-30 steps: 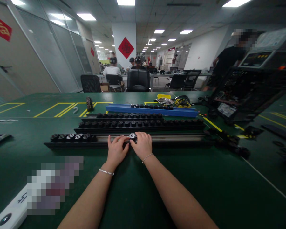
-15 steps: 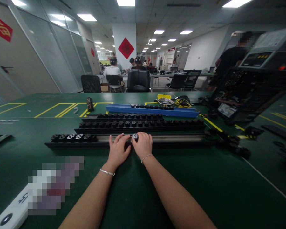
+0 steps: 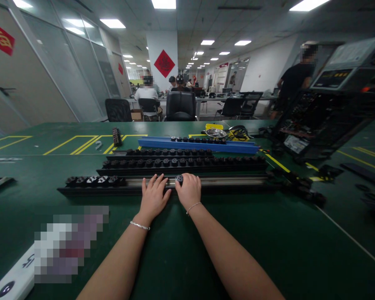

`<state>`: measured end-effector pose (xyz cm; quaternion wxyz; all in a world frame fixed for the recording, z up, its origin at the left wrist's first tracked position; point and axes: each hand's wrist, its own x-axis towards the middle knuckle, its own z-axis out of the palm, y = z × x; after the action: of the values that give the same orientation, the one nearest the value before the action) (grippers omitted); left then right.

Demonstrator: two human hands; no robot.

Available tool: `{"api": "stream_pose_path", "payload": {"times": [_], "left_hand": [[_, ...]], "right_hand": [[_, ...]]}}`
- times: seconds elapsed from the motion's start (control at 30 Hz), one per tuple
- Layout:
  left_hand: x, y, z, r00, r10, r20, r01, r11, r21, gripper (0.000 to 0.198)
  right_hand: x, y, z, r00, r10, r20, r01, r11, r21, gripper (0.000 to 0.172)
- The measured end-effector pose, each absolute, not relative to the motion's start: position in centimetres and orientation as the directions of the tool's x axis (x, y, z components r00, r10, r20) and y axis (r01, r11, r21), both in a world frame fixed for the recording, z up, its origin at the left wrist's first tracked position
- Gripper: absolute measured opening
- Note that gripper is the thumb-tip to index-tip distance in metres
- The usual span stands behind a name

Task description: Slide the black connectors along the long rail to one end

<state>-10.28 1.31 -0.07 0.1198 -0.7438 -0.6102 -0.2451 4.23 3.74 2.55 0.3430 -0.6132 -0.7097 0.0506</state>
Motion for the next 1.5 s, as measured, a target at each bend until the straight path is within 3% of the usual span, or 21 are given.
{"api": "stream_pose_path", "payload": {"times": [1.5], "left_hand": [[-10.2, 1.2, -0.1, 0.135, 0.841, 0.524, 0.969, -0.222, 0.105, 0.040]], "right_hand": [[7.2, 3.8, 2.5, 0.026, 0.909, 0.415, 0.856, 0.194, -0.479, 0.024]]}}
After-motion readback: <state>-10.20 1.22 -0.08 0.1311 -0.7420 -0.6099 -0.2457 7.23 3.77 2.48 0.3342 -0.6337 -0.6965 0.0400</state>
